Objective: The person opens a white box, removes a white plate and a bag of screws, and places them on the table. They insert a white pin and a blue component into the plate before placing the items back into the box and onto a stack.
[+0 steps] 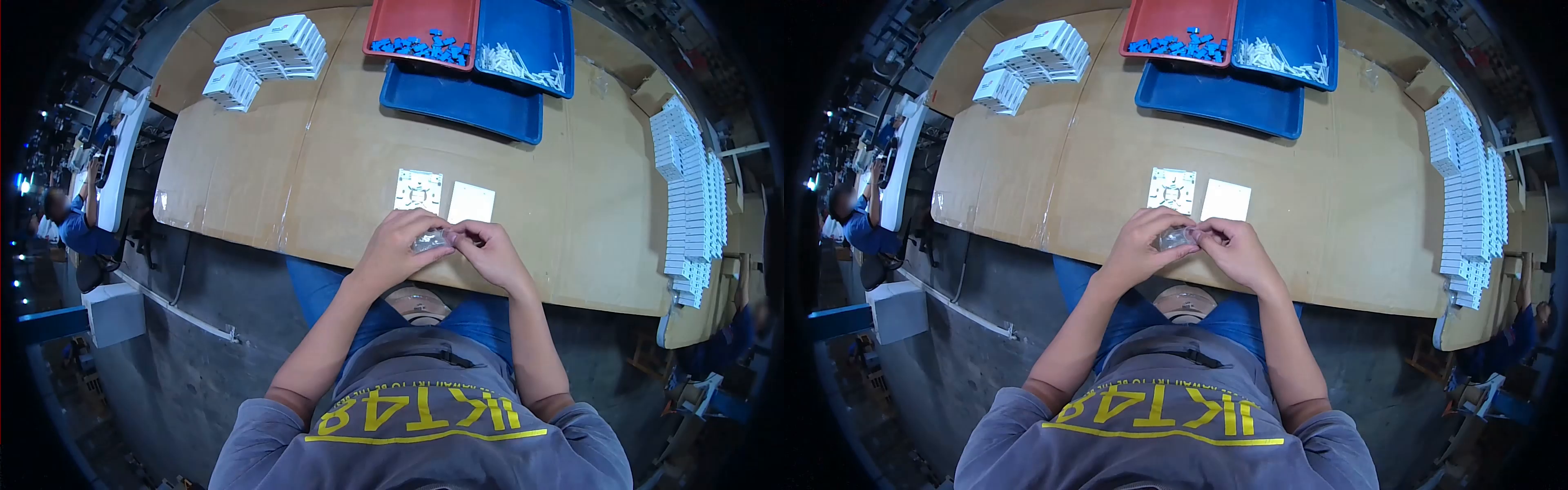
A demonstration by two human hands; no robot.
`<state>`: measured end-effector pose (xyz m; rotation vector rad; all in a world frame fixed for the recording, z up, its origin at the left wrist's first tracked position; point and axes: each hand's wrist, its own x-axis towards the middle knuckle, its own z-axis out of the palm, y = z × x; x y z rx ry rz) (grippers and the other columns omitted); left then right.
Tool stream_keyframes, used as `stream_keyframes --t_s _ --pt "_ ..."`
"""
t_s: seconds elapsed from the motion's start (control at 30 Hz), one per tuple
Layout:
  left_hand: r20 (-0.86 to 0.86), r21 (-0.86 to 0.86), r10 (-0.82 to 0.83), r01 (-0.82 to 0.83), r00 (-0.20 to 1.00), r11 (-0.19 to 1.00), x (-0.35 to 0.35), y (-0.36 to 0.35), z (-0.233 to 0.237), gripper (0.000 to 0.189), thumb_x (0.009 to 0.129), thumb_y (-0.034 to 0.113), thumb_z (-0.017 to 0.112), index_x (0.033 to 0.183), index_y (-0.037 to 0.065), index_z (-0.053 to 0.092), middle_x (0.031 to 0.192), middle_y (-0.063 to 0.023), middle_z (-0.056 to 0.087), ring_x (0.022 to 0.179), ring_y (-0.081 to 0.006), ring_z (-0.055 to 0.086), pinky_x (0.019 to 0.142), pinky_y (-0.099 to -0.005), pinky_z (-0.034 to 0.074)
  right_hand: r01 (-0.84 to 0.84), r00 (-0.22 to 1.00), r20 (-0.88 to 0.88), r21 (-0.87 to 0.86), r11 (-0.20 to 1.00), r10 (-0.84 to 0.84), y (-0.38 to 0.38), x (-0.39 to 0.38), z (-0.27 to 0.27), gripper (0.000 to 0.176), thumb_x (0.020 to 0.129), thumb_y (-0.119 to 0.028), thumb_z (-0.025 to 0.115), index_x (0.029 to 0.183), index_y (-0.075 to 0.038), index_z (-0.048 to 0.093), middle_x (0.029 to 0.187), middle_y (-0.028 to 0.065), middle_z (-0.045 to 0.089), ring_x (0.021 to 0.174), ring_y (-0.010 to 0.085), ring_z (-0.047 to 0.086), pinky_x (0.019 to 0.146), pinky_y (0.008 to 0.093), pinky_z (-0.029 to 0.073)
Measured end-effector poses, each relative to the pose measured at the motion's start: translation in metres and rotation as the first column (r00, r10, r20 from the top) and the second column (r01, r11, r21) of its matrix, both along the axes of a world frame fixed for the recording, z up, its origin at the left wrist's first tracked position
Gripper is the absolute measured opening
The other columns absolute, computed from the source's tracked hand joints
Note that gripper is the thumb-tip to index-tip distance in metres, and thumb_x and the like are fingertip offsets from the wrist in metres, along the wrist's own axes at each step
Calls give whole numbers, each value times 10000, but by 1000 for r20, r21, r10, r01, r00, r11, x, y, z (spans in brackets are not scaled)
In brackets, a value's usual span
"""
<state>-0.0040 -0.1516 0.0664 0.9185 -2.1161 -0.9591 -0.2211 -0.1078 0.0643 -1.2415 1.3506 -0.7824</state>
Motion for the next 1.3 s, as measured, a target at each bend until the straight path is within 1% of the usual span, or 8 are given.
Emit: stream_keyframes --t_s 0.17,0.2,0.33,0.6,1.07,1.13,1.23,1.3 --pt "-139 450 66 4 988 893 0 6 1 381 897 172 832 1226 11 726 1125 -70 753 1021 -172 692 928 -330 546 61 997 -35 -235 970 -71 -1 -2 19 178 1048 -139 619 1096 -14 736 1162 76 707 1025 141 643 839 292 536" --pt "-196 567 73 52 978 822 -1 6 -3 358 925 180 807 1224 0 725 1129 -72 751 1005 -164 692 922 -325 550 49 998 -8 -311 949 -54 -1 -3 19 184 1060 -147 608 1103 -19 732 1220 84 695 1073 156 646 868 302 540" --pt "-415 813 138 299 899 500 -4 5 -18 328 1021 224 710 1228 -31 713 1138 -95 742 952 -144 692 894 -301 562 -70 980 174 -181 981 102 0 -7 15 319 1109 -250 551 1180 5 731 1277 90 675 1118 182 650 914 327 536" --pt "-546 837 251 507 800 204 -18 26 -30 396 1104 329 559 1263 -22 651 1115 -126 719 913 -194 700 848 -343 581 -224 947 239 9 975 215 -3 -14 25 558 1123 -480 450 1394 -42 665 1070 77 733 915 140 674 898 304 541" --pt "-597 731 419 679 684 -68 -23 33 -46 425 1147 407 396 1367 73 543 1236 -111 659 951 -237 680 893 -418 577 -354 928 161 95 930 336 -4 -18 15 558 1127 -467 449 1392 -19 649 1107 89 747 947 150 695 855 324 570" --pt "-605 739 382 672 698 -56 -21 31 -46 434 1143 427 399 1372 89 544 1218 -119 675 954 -235 686 907 -421 578 -351 929 199 203 914 313 -7 -16 35 587 1124 -461 458 1360 42 649 1132 103 735 916 147 696 843 307 574" --pt "-595 770 345 638 726 -16 -20 32 -46 431 1123 418 468 1303 50 604 1109 -126 718 948 -234 711 907 -408 587 -372 924 150 144 917 351 -8 -16 33 593 1120 -474 460 1372 29 648 1131 95 733 942 139 694 865 306 563" --pt "-584 792 327 610 743 28 -20 32 -54 417 1115 396 506 1253 25 636 1061 -122 725 943 -232 719 897 -400 593 -413 910 82 103 905 406 -8 -18 35 547 1127 -427 463 1343 35 661 1273 134 711 1067 208 696 949 340 544"
